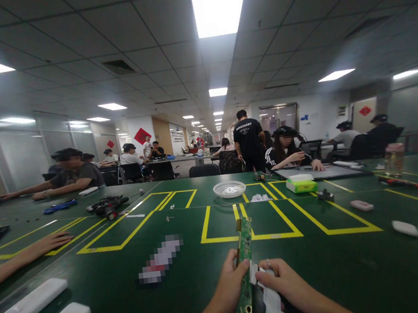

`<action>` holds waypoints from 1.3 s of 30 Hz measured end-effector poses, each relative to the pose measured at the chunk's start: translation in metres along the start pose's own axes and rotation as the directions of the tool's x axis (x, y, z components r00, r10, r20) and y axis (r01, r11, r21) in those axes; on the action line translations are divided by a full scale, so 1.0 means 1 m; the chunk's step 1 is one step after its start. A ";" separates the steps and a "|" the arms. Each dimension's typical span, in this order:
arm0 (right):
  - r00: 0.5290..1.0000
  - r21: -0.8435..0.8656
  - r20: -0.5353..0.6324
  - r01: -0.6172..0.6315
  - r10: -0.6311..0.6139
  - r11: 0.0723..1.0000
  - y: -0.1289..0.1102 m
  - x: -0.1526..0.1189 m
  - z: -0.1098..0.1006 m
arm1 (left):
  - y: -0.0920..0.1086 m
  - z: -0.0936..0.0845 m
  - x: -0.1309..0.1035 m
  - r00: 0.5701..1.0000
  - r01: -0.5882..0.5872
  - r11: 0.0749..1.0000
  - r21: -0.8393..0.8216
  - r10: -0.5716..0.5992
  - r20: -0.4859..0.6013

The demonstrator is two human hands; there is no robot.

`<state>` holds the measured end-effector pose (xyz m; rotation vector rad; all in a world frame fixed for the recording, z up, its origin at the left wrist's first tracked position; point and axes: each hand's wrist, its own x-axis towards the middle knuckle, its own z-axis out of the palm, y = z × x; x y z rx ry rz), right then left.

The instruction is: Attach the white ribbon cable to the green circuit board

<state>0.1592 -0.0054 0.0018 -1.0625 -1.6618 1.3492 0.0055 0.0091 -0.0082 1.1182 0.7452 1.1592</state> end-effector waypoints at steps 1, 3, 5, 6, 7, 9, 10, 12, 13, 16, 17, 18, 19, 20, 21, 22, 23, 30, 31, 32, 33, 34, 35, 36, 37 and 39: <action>1.000 0.004 -0.001 0.003 -0.003 1.000 0.001 0.000 0.000 | 0.000 0.000 0.000 1.000 0.003 1.000 0.003 -0.003 0.003; 1.000 0.007 -0.012 0.001 -0.001 1.000 0.003 0.002 -0.002 | -0.002 -0.002 0.000 1.000 0.000 1.000 0.004 0.000 0.006; 0.999 0.022 -0.032 0.002 -0.001 1.000 0.006 0.003 -0.004 | -0.004 -0.004 0.002 1.000 -0.014 1.000 0.003 0.014 0.007; 0.999 0.036 -0.040 0.009 -0.008 0.999 0.007 0.003 -0.005 | -0.004 -0.004 0.003 1.000 -0.021 1.000 0.000 0.021 0.007; 0.999 0.051 -0.041 0.020 -0.018 0.998 0.007 0.003 -0.006 | -0.005 -0.005 0.003 1.000 -0.028 1.000 -0.004 0.028 0.009; 0.998 0.078 -0.033 0.046 -0.044 0.996 0.008 0.004 -0.008 | -0.005 -0.006 0.004 1.000 -0.020 1.000 -0.006 0.020 0.016; 0.998 0.085 -0.028 0.056 -0.054 0.995 0.008 0.004 -0.008 | -0.005 -0.006 0.004 1.000 -0.012 1.000 -0.007 0.012 0.019; 0.998 0.081 -0.022 0.067 -0.066 0.994 0.008 0.004 -0.008 | -0.006 -0.005 0.004 1.000 -0.008 1.000 -0.002 0.009 0.022; 0.997 0.071 -0.025 0.071 -0.069 0.995 0.009 0.004 -0.008 | -0.006 -0.005 0.004 1.000 -0.014 1.000 0.002 0.014 0.022; 0.997 0.030 -0.048 0.067 -0.065 0.997 0.011 0.006 -0.007 | -0.010 -0.004 0.003 0.999 -0.023 1.000 0.015 0.022 0.040; 0.997 0.020 -0.056 0.061 -0.059 0.998 0.011 0.006 -0.007 | -0.011 -0.004 0.003 0.998 -0.015 1.000 0.014 0.015 0.058; 0.996 0.014 -0.064 0.055 -0.054 0.998 0.011 0.006 -0.006 | -0.011 -0.003 0.003 0.997 -0.006 1.000 0.008 0.005 0.078; 0.996 0.011 -0.070 0.053 -0.052 0.999 0.010 0.006 -0.006 | -0.012 -0.003 0.002 0.996 -0.001 1.000 0.001 0.001 0.094; 0.996 0.011 -0.075 0.054 -0.053 0.998 0.009 0.006 -0.006 | -0.011 -0.003 0.002 0.995 -0.001 1.000 -0.005 0.001 0.102; 0.996 0.012 -0.076 0.056 -0.055 0.998 0.008 0.006 -0.006 | -0.011 -0.003 0.002 0.995 -0.004 1.000 -0.007 0.005 0.100; 0.996 0.016 -0.075 0.059 -0.057 0.998 0.007 0.006 -0.006 | -0.009 -0.003 0.002 0.996 -0.011 1.000 -0.005 0.012 0.088; 0.996 0.023 -0.069 0.062 -0.060 0.998 0.006 0.005 -0.006 | -0.008 -0.003 0.002 0.997 -0.021 1.000 -0.001 0.021 0.071; 0.996 0.030 0.000 0.086 -0.086 0.996 0.005 -0.001 -0.002 | -0.003 -0.002 0.003 0.999 -0.016 1.000 0.007 0.016 0.041; 0.997 0.019 -0.007 0.075 -0.075 0.997 0.006 -0.001 -0.002 | -0.004 -0.001 0.003 0.999 -0.005 1.000 0.002 0.005 0.050; 0.998 0.001 -0.024 0.056 -0.056 0.998 0.006 -0.001 -0.001 | -0.004 0.000 0.002 0.998 0.005 1.000 -0.005 -0.004 0.060; 0.998 -0.020 -0.047 0.034 -0.035 0.999 0.006 0.000 -0.001 | -0.005 0.001 0.001 0.998 0.013 1.000 -0.012 -0.012 0.068; 0.997 -0.042 -0.071 0.011 -0.014 0.999 0.006 0.001 -0.001 | -0.005 0.002 0.001 0.997 0.020 1.000 -0.017 -0.018 0.073; 0.996 -0.061 -0.093 -0.009 0.003 0.998 0.006 0.002 -0.002 | -0.005 0.002 0.001 0.997 0.027 1.000 -0.017 -0.025 0.075; 0.994 -0.076 -0.112 -0.022 0.014 0.997 0.006 0.003 -0.002 | -0.005 0.002 0.000 0.997 0.031 0.999 -0.014 -0.030 0.073; 0.992 -0.088 -0.124 -0.030 0.018 0.996 0.006 0.004 -0.003 | -0.005 0.002 0.000 0.997 0.034 0.999 -0.007 -0.033 0.068; 0.990 -0.097 -0.136 -0.031 0.018 0.995 0.006 0.005 -0.005 | -0.003 0.001 0.000 0.998 0.033 0.999 0.004 -0.033 0.047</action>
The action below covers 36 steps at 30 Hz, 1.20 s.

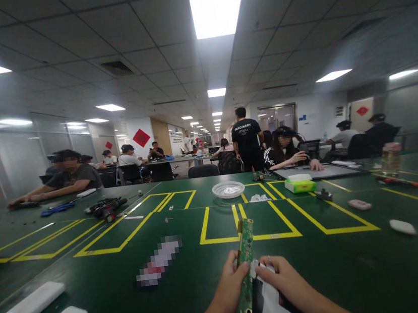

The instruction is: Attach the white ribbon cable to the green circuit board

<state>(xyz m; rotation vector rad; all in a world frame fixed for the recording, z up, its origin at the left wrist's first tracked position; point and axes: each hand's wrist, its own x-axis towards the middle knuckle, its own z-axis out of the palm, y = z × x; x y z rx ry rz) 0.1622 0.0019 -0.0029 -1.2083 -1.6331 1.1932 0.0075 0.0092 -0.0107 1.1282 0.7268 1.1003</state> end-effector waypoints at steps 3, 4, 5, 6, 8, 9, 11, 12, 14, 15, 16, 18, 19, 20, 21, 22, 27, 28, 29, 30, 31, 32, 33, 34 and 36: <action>1.000 0.007 0.021 0.019 -0.019 1.000 0.001 0.000 0.000 | 0.003 -0.001 0.000 0.999 -0.012 1.000 -0.009 0.012 -0.030; 0.999 0.009 0.032 0.028 -0.028 1.000 0.001 -0.001 0.001 | 0.004 -0.001 0.000 0.999 -0.016 1.000 -0.013 0.015 -0.032; 0.998 0.009 0.043 0.034 -0.035 0.999 0.002 -0.002 0.001 | 0.004 0.000 0.000 0.999 -0.020 1.000 -0.016 0.019 -0.032; 0.998 0.008 0.051 0.037 -0.038 0.999 0.002 -0.002 0.002 | 0.004 0.000 0.000 0.999 -0.024 1.000 -0.019 0.023 -0.030; 0.998 0.003 0.057 0.037 -0.037 0.999 0.002 -0.003 0.004 | 0.003 0.000 0.000 0.999 -0.032 0.999 -0.025 0.032 -0.021; 0.998 -0.001 0.056 0.036 -0.035 0.999 0.002 -0.003 0.004 | 0.002 0.000 0.000 0.999 -0.032 0.999 -0.029 0.031 -0.016; 0.999 -0.011 0.043 0.025 -0.024 1.000 0.002 -0.002 0.004 | 0.001 0.000 0.000 1.000 -0.026 0.999 -0.036 0.026 -0.004; 0.999 -0.014 0.033 0.016 -0.016 1.000 0.002 -0.002 0.004 | 0.001 0.000 0.000 1.000 -0.021 0.999 -0.037 0.021 0.001; 1.000 -0.010 0.015 0.005 -0.005 1.000 0.001 -0.001 0.002 | 0.001 0.000 0.000 1.000 -0.019 0.999 -0.038 0.020 0.004; 1.000 -0.007 0.011 0.005 -0.005 1.000 0.000 -0.001 0.002 | 0.002 0.000 0.000 1.000 -0.024 0.999 -0.039 0.024 0.000; 1.000 -0.005 0.012 0.010 -0.010 1.000 -0.001 -0.002 0.002 | 0.002 0.000 0.000 1.000 -0.030 0.999 -0.042 0.030 -0.007; 0.999 -0.010 0.026 0.031 -0.031 0.999 -0.004 -0.004 0.002 | 0.003 0.000 0.000 0.999 -0.038 0.998 -0.041 0.037 -0.023; 0.999 -0.015 0.037 0.041 -0.040 0.999 -0.005 -0.005 0.002 | 0.003 0.000 0.000 0.999 -0.041 0.998 -0.040 0.039 -0.031; 0.998 -0.019 0.046 0.045 -0.044 0.999 -0.006 -0.006 0.002 | 0.003 0.000 0.000 0.998 -0.045 0.998 -0.037 0.043 -0.034; 0.998 -0.021 0.052 0.044 -0.043 0.999 -0.006 -0.006 0.002 | 0.003 0.000 0.000 0.998 -0.051 0.998 -0.035 0.049 -0.032; 0.998 -0.021 0.052 0.039 -0.038 0.999 -0.005 -0.006 0.003 | 0.002 0.000 0.001 0.998 -0.057 0.998 -0.036 0.056 -0.026; 0.998 -0.032 0.024 0.056 -0.055 0.998 0.002 -0.002 0.001 | 0.000 -0.001 0.002 0.998 -0.067 0.997 -0.050 0.067 -0.013; 0.998 -0.034 0.023 0.060 -0.059 0.998 0.003 -0.002 0.001 | 0.000 -0.001 0.002 0.997 -0.071 0.996 -0.048 0.070 -0.017; 0.998 -0.035 0.021 0.058 -0.058 0.998 0.003 -0.002 0.001 | 0.001 -0.001 0.002 0.997 -0.074 0.996 -0.045 0.073 -0.021; 0.998 -0.033 0.021 0.054 -0.053 0.998 0.003 -0.002 0.001 | 0.001 -0.002 0.002 0.997 -0.074 0.996 -0.042 0.073 -0.022; 0.998 -0.029 0.024 0.051 -0.050 0.998 0.003 -0.002 0.001 | 0.001 -0.002 0.002 0.997 -0.071 0.997 -0.039 0.070 -0.024; 0.998 -0.025 0.029 0.048 -0.048 0.999 0.003 -0.003 0.002 | 0.001 -0.002 0.002 0.998 -0.066 0.997 -0.036 0.066 -0.025; 0.998 -0.022 0.033 0.048 -0.047 0.999 0.002 -0.003 0.002 | 0.001 -0.002 0.002 0.998 -0.062 0.998 -0.033 0.061 -0.026; 0.998 -0.020 0.037 0.047 -0.046 0.999 0.002 -0.003 0.002 | 0.001 -0.003 0.002 0.998 -0.060 0.998 -0.030 0.059 -0.026; 0.998 -0.031 0.035 0.056 -0.055 0.998 0.002 -0.003 0.002 | 0.000 -0.003 0.002 0.998 -0.061 0.998 -0.028 0.061 -0.025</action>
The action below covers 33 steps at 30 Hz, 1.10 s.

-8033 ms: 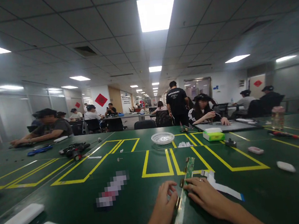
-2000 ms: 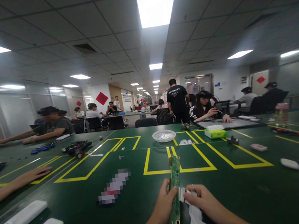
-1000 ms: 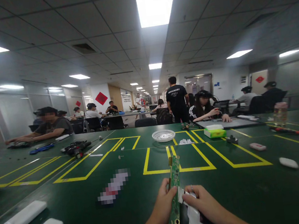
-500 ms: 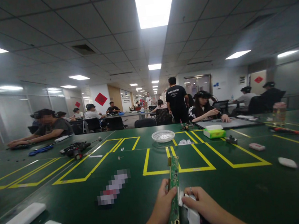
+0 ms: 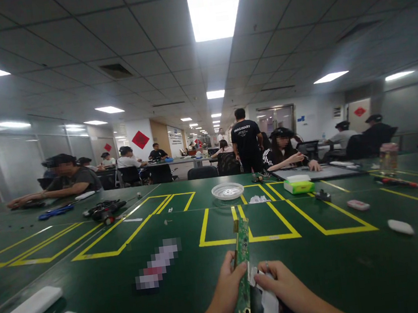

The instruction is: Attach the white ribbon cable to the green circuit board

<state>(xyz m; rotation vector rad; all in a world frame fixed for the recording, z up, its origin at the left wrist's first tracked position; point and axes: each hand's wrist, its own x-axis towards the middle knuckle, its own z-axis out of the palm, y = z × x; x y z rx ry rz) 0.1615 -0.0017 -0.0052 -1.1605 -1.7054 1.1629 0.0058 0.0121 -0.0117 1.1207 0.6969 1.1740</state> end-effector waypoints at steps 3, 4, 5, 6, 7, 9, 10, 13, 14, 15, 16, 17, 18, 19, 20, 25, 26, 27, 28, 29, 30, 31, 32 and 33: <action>1.000 -0.022 -0.013 0.014 -0.014 1.000 0.000 0.001 -0.001 | -0.001 0.000 0.000 1.000 0.002 1.000 0.000 -0.002 0.006; 1.000 -0.026 -0.012 0.018 -0.018 0.999 0.000 0.001 -0.001 | -0.001 -0.001 0.000 1.000 -0.003 1.000 0.002 0.003 0.012; 1.000 -0.030 -0.014 0.024 -0.025 0.999 0.001 0.002 -0.001 | -0.002 -0.001 -0.001 1.000 -0.010 1.000 0.007 0.010 0.021; 0.999 -0.032 -0.017 0.028 -0.029 0.999 0.001 0.002 -0.001 | -0.002 -0.002 -0.001 0.999 -0.020 1.000 0.017 0.020 0.032; 0.999 -0.033 -0.021 0.031 -0.032 0.999 0.002 0.003 -0.001 | -0.001 -0.002 -0.002 0.999 -0.032 0.999 0.034 0.030 0.041; 0.999 -0.034 -0.035 0.036 -0.037 0.999 0.003 0.003 -0.001 | 0.000 -0.004 -0.004 0.997 -0.053 0.994 0.092 0.048 0.057; 0.998 -0.036 -0.045 0.043 -0.045 0.998 0.003 0.003 -0.001 | 0.000 -0.004 -0.005 0.997 -0.063 0.990 0.128 0.056 0.060; 0.994 -0.036 -0.071 0.075 -0.077 0.997 0.003 0.003 -0.002 | 0.002 -0.004 -0.007 0.996 -0.075 0.976 0.204 0.064 0.059; 0.994 -0.028 -0.070 0.079 -0.081 0.996 0.003 0.002 -0.002 | 0.002 -0.004 -0.007 0.996 -0.071 0.976 0.206 0.060 0.058; 0.995 -0.014 -0.063 0.075 -0.076 0.997 0.003 0.002 -0.002 | 0.002 -0.004 -0.007 0.997 -0.065 0.978 0.198 0.055 0.058; 0.997 0.002 -0.053 0.065 -0.065 0.998 0.004 0.002 -0.002 | 0.001 -0.003 -0.007 0.997 -0.059 0.981 0.184 0.049 0.059; 0.997 0.014 -0.047 0.056 -0.055 0.998 0.004 0.002 -0.002 | 0.001 -0.003 -0.006 0.997 -0.054 0.984 0.170 0.044 0.059; 0.998 0.021 -0.046 0.051 -0.050 0.998 0.004 0.002 -0.001 | 0.000 -0.003 -0.006 0.998 -0.050 0.986 0.158 0.042 0.056; 0.997 0.022 -0.050 0.052 -0.051 0.998 0.005 0.002 -0.001 | -0.001 -0.003 -0.006 0.998 -0.046 0.987 0.151 0.039 0.048; 0.997 0.019 -0.052 0.054 -0.053 0.998 0.005 0.002 -0.001 | -0.001 -0.003 -0.005 0.999 -0.039 0.988 0.150 0.033 0.041; 0.996 0.012 -0.066 0.064 -0.063 0.998 0.002 0.001 -0.001 | 0.004 0.000 -0.010 0.998 -0.063 0.973 0.222 0.055 0.043; 0.995 0.012 -0.072 0.065 -0.064 0.998 0.002 0.001 -0.001 | 0.007 0.001 -0.011 0.997 -0.075 0.965 0.249 0.066 0.047; 0.995 0.014 -0.077 0.067 -0.066 0.998 0.001 0.001 -0.001 | 0.010 0.002 -0.013 0.996 -0.081 0.958 0.276 0.070 0.051; 0.995 0.019 -0.071 0.069 -0.068 0.997 0.001 0.000 -0.001 | 0.013 0.003 -0.015 0.997 -0.072 0.952 0.298 0.058 0.055; 0.996 0.031 -0.059 0.076 -0.074 0.997 0.002 0.000 -0.001 | 0.016 0.004 -0.017 0.998 -0.048 0.948 0.314 0.031 0.060; 0.996 0.048 -0.037 0.086 -0.084 0.995 0.002 0.000 -0.001 | 0.018 0.005 -0.019 0.998 -0.015 0.945 0.327 -0.006 0.065; 0.995 0.068 -0.007 0.097 -0.096 0.993 0.002 0.000 -0.001 | 0.019 0.005 -0.020 0.996 0.019 0.941 0.338 -0.045 0.071; 0.994 0.086 0.027 0.104 -0.107 0.991 0.003 0.000 -0.002 | 0.020 0.005 -0.022 0.994 0.049 0.937 0.347 -0.080 0.076; 0.992 0.100 0.062 0.107 -0.114 0.989 0.003 -0.001 -0.002 | 0.021 0.004 -0.022 0.991 0.071 0.932 0.354 -0.107 0.083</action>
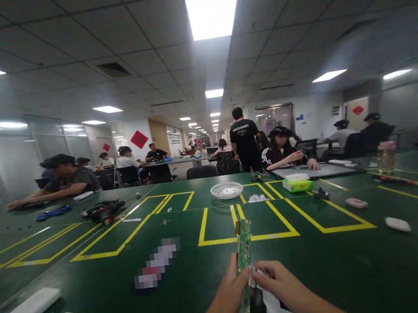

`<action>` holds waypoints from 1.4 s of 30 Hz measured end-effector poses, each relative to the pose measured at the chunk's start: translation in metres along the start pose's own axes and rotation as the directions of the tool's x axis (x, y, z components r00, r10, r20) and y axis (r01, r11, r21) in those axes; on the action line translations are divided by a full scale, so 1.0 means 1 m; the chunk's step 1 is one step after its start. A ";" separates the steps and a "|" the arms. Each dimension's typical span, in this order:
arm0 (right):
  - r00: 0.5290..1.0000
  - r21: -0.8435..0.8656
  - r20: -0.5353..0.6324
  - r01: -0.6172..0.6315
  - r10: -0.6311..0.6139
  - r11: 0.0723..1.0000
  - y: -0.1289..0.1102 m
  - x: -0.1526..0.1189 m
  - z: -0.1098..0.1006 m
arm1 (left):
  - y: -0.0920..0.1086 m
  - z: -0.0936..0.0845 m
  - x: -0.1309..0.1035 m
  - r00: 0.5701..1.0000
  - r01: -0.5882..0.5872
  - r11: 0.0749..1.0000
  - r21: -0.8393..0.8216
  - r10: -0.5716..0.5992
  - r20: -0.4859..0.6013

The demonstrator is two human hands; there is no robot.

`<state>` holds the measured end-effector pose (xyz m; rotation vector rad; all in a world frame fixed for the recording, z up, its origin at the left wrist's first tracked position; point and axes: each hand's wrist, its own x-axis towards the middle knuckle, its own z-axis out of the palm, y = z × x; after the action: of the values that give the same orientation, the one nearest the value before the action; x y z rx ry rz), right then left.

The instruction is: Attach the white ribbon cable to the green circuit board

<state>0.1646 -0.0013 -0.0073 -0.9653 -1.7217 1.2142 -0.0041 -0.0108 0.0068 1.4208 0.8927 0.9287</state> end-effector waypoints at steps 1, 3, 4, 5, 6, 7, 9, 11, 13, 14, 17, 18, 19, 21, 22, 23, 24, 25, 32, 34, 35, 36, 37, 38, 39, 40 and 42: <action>1.000 0.009 0.030 0.000 0.000 1.000 0.000 0.000 -0.001 | 0.000 0.000 -0.001 1.000 0.008 1.000 0.005 -0.009 0.013; 0.998 0.011 0.070 -0.007 0.006 1.000 -0.001 -0.001 -0.002 | 0.001 -0.002 -0.002 0.999 -0.014 1.000 0.014 0.014 0.031; 0.997 0.008 0.081 -0.012 0.011 1.000 -0.002 -0.001 -0.003 | 0.002 -0.002 -0.002 0.999 -0.037 0.999 0.016 0.036 0.038; 0.996 0.003 0.090 -0.016 0.015 1.000 -0.003 -0.002 -0.004 | 0.003 -0.002 -0.003 0.997 -0.063 0.998 0.017 0.062 0.045; 0.995 0.000 0.098 -0.019 0.019 1.000 -0.003 -0.002 -0.005 | 0.004 -0.003 -0.003 0.995 -0.089 0.996 0.018 0.088 0.054; 0.994 -0.001 0.104 -0.022 0.022 1.000 -0.003 -0.002 -0.006 | 0.006 -0.003 -0.004 0.992 -0.112 0.994 0.020 0.110 0.064; 0.994 0.000 0.111 -0.025 0.024 1.000 -0.002 -0.002 -0.007 | 0.008 -0.004 -0.005 0.987 -0.136 0.990 0.029 0.133 0.092; 0.993 0.009 0.115 -0.024 0.022 1.000 0.000 -0.002 -0.007 | 0.010 -0.004 -0.006 0.984 -0.145 0.988 0.052 0.138 0.114; 0.992 0.019 0.122 -0.020 0.018 1.000 0.001 -0.001 -0.007 | 0.010 -0.005 -0.006 0.983 -0.148 0.986 0.076 0.138 0.120; 0.992 0.021 0.125 -0.019 0.016 1.000 0.001 -0.001 -0.007 | 0.010 -0.006 -0.006 0.983 -0.147 0.985 0.087 0.136 0.124; 0.991 0.018 0.131 -0.002 0.000 1.000 0.001 0.000 -0.008 | 0.008 -0.006 -0.005 0.981 -0.145 0.984 0.108 0.128 0.147; 0.992 0.018 0.128 0.004 -0.006 1.000 0.002 0.000 -0.008 | 0.007 -0.006 -0.005 0.979 -0.146 0.983 0.113 0.127 0.157; 0.992 0.019 0.128 0.005 -0.008 1.000 0.002 0.000 -0.008 | 0.007 -0.006 -0.004 0.978 -0.148 0.982 0.118 0.128 0.164; 0.991 0.026 0.132 0.003 -0.007 1.000 0.003 0.000 -0.008 | 0.006 -0.005 -0.004 0.978 -0.154 0.981 0.120 0.134 0.160; 0.991 0.026 0.137 0.001 -0.004 1.000 0.003 0.000 -0.008 | 0.006 -0.005 -0.004 0.979 -0.154 0.981 0.120 0.135 0.155; 0.990 0.023 0.142 0.000 -0.003 1.000 0.003 0.001 -0.008 | 0.005 -0.005 -0.004 0.981 -0.152 0.981 0.118 0.135 0.143; 0.989 0.019 0.145 0.001 -0.004 1.000 0.003 0.001 -0.009 | 0.004 -0.005 -0.004 0.983 -0.145 0.982 0.117 0.130 0.129; 0.989 0.014 0.145 0.004 -0.006 1.000 0.003 0.001 -0.009 | 0.004 -0.005 -0.004 0.986 -0.134 0.984 0.116 0.121 0.113; 0.992 -0.023 0.123 0.011 -0.008 1.000 0.004 0.001 -0.011 | -0.005 -0.005 0.001 0.996 -0.048 0.996 0.081 0.041 0.083; 0.992 -0.020 0.123 0.013 -0.010 1.000 0.005 0.001 -0.011 | -0.008 -0.006 0.003 0.995 -0.027 0.999 0.043 0.023 0.095; 0.992 -0.011 0.127 0.015 -0.013 1.000 0.006 0.001 -0.012 | -0.009 -0.006 0.004 0.995 -0.018 0.999 0.027 0.015 0.102; 0.991 0.000 0.133 0.017 -0.017 1.000 0.007 0.001 -0.012 | -0.009 -0.005 0.004 0.994 -0.011 1.000 0.016 0.009 0.110; 0.990 0.010 0.140 0.017 -0.019 1.000 0.007 0.001 -0.012 | -0.009 -0.006 0.004 0.993 -0.008 1.000 0.009 0.007 0.114; 0.989 0.018 0.144 0.017 -0.020 1.000 0.007 0.001 -0.012 | -0.009 -0.006 0.003 0.993 -0.010 1.000 0.004 0.009 0.116; 0.989 0.022 0.148 0.016 -0.019 1.000 0.007 0.001 -0.012 | -0.009 -0.006 0.003 0.993 -0.014 1.000 0.001 0.014 0.114; 0.988 0.024 0.151 0.013 -0.017 1.000 0.006 0.001 -0.012 | -0.008 -0.006 0.002 0.994 -0.018 1.000 -0.001 0.018 0.111; 0.988 0.020 0.151 0.007 -0.010 1.000 0.005 0.000 -0.012 | -0.006 -0.007 0.001 0.994 -0.020 1.000 0.001 0.020 0.112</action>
<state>0.1758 0.0042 -0.0097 -0.8719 -1.8258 1.3257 -0.0099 -0.0074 0.0012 1.4712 0.7971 0.8546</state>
